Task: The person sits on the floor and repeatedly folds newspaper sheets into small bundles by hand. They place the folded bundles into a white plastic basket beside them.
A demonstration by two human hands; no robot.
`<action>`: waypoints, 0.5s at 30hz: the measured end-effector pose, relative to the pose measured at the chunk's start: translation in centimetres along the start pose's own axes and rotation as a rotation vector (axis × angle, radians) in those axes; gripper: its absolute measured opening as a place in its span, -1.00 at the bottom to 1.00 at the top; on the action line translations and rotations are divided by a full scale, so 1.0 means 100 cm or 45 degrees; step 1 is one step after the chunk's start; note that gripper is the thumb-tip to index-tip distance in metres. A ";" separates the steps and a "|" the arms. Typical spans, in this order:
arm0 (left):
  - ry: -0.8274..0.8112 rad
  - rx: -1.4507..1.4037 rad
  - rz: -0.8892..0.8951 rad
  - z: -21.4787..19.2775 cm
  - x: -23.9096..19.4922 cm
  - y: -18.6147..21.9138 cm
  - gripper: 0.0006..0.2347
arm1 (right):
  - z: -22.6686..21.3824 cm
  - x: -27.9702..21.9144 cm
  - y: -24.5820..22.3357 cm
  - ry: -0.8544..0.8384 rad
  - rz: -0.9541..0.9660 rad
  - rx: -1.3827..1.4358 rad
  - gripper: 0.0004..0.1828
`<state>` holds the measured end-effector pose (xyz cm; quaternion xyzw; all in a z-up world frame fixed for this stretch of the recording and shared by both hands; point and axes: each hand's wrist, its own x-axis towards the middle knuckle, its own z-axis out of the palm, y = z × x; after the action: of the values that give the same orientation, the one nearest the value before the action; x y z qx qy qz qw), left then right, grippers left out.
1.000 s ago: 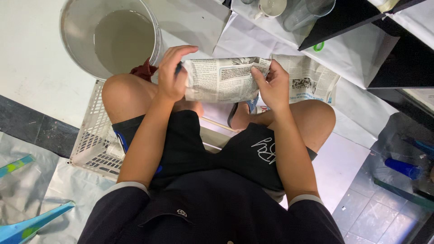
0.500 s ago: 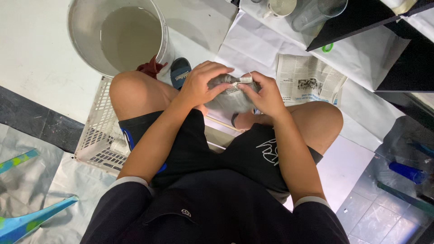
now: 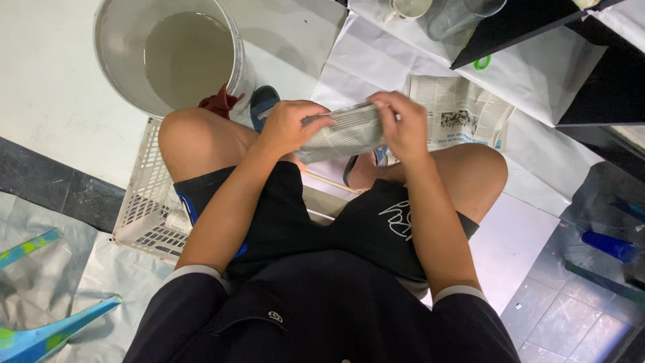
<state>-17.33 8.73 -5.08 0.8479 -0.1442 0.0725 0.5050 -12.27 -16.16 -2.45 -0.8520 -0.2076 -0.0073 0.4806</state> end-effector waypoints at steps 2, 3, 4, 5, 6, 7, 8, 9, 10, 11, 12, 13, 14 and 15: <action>0.018 -0.015 -0.076 0.000 0.000 -0.003 -0.83 | -0.011 0.001 0.006 0.114 -0.091 -0.037 -0.91; 0.024 0.003 -0.063 -0.001 0.000 -0.004 -0.84 | -0.015 0.001 0.008 0.165 -0.138 -0.053 -0.91; 0.030 0.021 -0.050 -0.002 0.000 -0.006 -0.84 | -0.019 0.001 0.010 0.190 -0.146 -0.087 -0.92; 0.037 0.039 -0.037 -0.004 0.000 -0.009 -0.84 | -0.024 0.001 0.012 0.216 -0.156 -0.121 -0.92; 0.024 0.062 -0.037 -0.006 0.001 -0.011 -0.85 | -0.028 0.001 0.014 0.241 -0.166 -0.155 -0.93; 0.010 0.082 -0.038 -0.007 0.003 -0.012 -0.85 | -0.032 0.002 0.016 0.262 -0.200 -0.201 -0.93; -0.004 0.103 -0.038 -0.008 0.004 -0.013 -0.84 | -0.038 0.003 0.019 0.283 -0.234 -0.247 -0.92; -0.026 0.093 -0.092 -0.008 0.004 -0.012 -0.83 | -0.043 0.004 0.022 0.303 -0.269 -0.290 -0.92; -0.049 0.083 -0.146 -0.009 0.004 -0.011 -0.82 | -0.050 0.004 0.024 0.315 -0.220 -0.269 -0.92; -0.072 0.073 -0.201 -0.010 0.004 -0.009 -0.81 | -0.058 0.003 0.027 0.326 -0.170 -0.248 -0.92; -0.066 0.089 -0.201 -0.011 0.004 -0.006 -0.82 | -0.062 0.002 0.029 0.337 -0.119 -0.227 -0.91; -0.055 0.104 -0.197 -0.012 0.004 -0.002 -0.83 | -0.064 0.002 0.030 0.327 -0.124 -0.226 -0.91; -0.044 0.119 -0.193 -0.013 0.004 0.002 -0.84 | -0.063 0.001 0.030 0.318 -0.129 -0.226 -0.91; 0.083 0.068 -0.106 -0.016 0.005 0.007 -0.87 | -0.061 0.000 0.029 0.306 -0.129 -0.223 -0.90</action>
<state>-17.05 9.74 -3.65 0.8635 -0.0904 0.0828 0.4893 -10.09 -22.55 -1.54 -0.8721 -0.1899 -0.1515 0.4247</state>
